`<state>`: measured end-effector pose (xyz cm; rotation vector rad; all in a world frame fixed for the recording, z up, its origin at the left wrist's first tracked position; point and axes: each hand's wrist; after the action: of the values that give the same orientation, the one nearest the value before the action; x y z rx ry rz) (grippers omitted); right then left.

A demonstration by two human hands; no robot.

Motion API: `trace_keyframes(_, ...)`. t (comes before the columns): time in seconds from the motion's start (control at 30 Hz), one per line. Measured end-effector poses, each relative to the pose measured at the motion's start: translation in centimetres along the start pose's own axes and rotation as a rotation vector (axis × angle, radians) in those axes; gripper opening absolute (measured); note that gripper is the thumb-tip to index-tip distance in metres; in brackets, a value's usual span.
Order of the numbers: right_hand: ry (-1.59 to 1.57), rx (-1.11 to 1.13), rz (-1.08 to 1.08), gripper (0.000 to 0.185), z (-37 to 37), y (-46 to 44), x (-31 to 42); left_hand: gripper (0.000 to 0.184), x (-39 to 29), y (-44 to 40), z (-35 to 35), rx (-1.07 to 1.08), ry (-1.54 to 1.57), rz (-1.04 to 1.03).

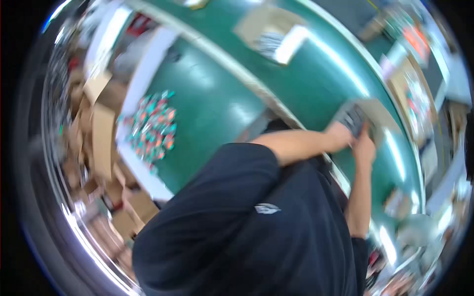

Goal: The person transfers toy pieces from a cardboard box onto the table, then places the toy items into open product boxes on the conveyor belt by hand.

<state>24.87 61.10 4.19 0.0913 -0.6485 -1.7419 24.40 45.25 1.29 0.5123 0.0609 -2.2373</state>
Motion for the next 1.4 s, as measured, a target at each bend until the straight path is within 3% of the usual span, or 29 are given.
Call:
trace_keyframes(0.03, -0.115, -0.039, 0.153, 0.085, -0.9, -1.0, -2.8, 0.019, 0.0, -1.4, -5.5, -0.146, 0.003, 0.036)
trace_keyframes(0.07, -0.144, -0.027, 0.145, 0.078, -1.2, -1.8, -3.9, 0.018, 0.2, 0.2, -0.4, -0.014, -0.088, -0.083)
trace_keyframes(0.1, -0.216, 0.023, 0.092, 0.078, -1.4, -2.4, -5.6, 0.019, -0.7, -0.6, -2.5, -0.061, -0.059, -0.097)
trace_keyframes(0.13, -0.15, -0.066, 0.15, 0.076, -2.7, -3.0, -7.4, 0.019, -0.3, -0.7, -1.4, -0.018, -0.051, -0.206)
trace_keyframes(0.17, -0.149, -0.075, 0.179, 0.075, -2.7, -3.0, -7.4, 0.019, 1.6, 0.8, 2.1, -0.038, -0.068, -0.14)
trace_keyframes(0.23, -0.273, -0.04, 0.199, 0.071, -2.4, -2.4, -10.7, 0.022, 2.8, 6.4, 8.5, -0.094, 0.275, -0.188)
trace_keyframes(0.3, -0.529, -0.035, 0.062, 0.064, -1.4, -1.6, -9.7, 0.027, 8.4, 12.1, 7.6, -0.376, 0.454, 0.056)
trace_keyframes(0.33, -0.656, -0.075, -0.073, 0.061, 0.5, 1.9, -5.6, 0.027, 11.2, 17.2, 9.1, -0.483, 0.41, 0.34)
trace_keyframes(0.37, -0.641, -0.065, -0.058, 0.061, 1.5, 3.8, -3.0, 0.026, 14.5, 21.7, 9.5, -0.341, 0.332, 0.757)
trace_keyframes(0.43, -0.585, -0.316, 0.047, 0.055, 2.8, 6.6, 0.8, 0.023, 20.4, 32.0, 7.5, -0.564, -0.032, 1.384)
trace_keyframes(0.47, -0.568, -0.317, 0.051, 0.055, 3.3, 7.2, 2.4, 0.023, 22.0, 37.1, 7.5, -0.52, -0.167, 1.569)
trace_keyframes(0.57, -0.628, -0.293, 0.142, 0.05, 3.7, 7.8, 8.0, 0.053, 25.3, 47.2, 6.9, -0.244, -0.32, 1.711)
trace_keyframes(0.63, -0.685, -0.212, 0.381, 0.046, 2.4, 5.2, 7.6, 0.05, 28.0, 51.1, 3.4, -0.305, -0.493, 1.628)
trace_keyframes(0.7, -0.72, -0.109, 0.318, 0.04, 2.8, 6.2, 12.8, 0.043, 30.2, 52.8, 3.8, -0.092, -0.416, 1.646)
trace_keyframes(0.73, -0.673, -0.137, 0.364, 0.038, 2.5, 6.6, 14.3, 0.033, 30.6, 53.9, 3.3, -0.211, -0.495, 1.493)
trace_keyframes(0.8, -0.659, -0.192, 0.445, 0.034, 2.1, 7.4, 16.8, 0.038, 30.1, 53.4, 5.4, -0.236, -0.353, 1.481)
trace_keyframes(0.9, -0.695, -0.212, 0.536, 0.033, 2.3, 9.7, 20.6, 0.037, 28.8, 50.9, 7.6, -0.636, -0.328, 1.327)
trace_keyframes(0.97, -0.725, -0.107, 0.611, 0.048, 3.1, 10.8, 24.7, 0.036, 24.9, 44.7, 12.5, -0.828, 0.269, 1.342)
trace_keyframes(1.03, -0.676, -0.03, 0.776, 0.069, 2.8, 11.5, 28.3, 0.033, 20.3, 37.2, 17.0, -0.8, 0.845, 1.154)
trace_keyframes(1.07, -0.635, 0.013, 0.813, 0.077, 1.8, 11.5, 29.5, 0.029, 18.8, 33.9, 17.4, -0.713, 0.911, 1.037)
trace_keyframes(1.1, -0.597, 0.052, 0.847, 0.086, 1.2, 11.4, 29.8, 0.039, 16.0, 30.3, 20.2, -0.598, 0.986, 0.941)
trace_keyframes(1.13, -0.611, 0.033, 0.838, 0.086, 1.0, 11.4, 29.3, 0.04, 14.0, 27.1, 19.6, -0.612, 1.028, 0.791)
trace_keyframes(1.23, -1.103, 0.269, 0.382, 0.089, 1.2, 11.4, 26.9, 0.043, 9.5, 20.1, 18.5, -0.491, 1.109, 0.713)
trace_keyframes(1.27, -1.109, 0.262, 0.38, 0.089, 1.6, 11.5, 25.7, 0.047, 9.1, 18.3, 17.1, -0.444, 1.266, 0.55)
trace_keyframes(1.3, -1.155, 0.125, 0.337, 0.088, 2.2, 11.7, 24.0, 0.052, 9.0, 16.7, 16.0, -0.393, 1.41, 0.381)
trace_keyframes(1.33, -1.201, -0.014, 0.287, 0.087, 2.6, 12.1, 21.9, 0.052, 8.7, 15.3, 15.5, -0.382, 1.399, 0.377)
trace_keyframes(1.4, -0.994, -0.192, 0.174, 0.081, 1.7, 11.3, 14.9, 0.056, 8.7, 12.6, 14.8, -0.482, 0.707, 0.436)
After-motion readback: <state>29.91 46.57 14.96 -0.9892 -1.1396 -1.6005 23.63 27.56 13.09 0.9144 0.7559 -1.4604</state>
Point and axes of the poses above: each hand's wrist, its own y-axis away from the middle knuckle, its own z-axis out of the back of the hand, x = y × z, and after that the axes turned 15 degrees about -y, right-handed
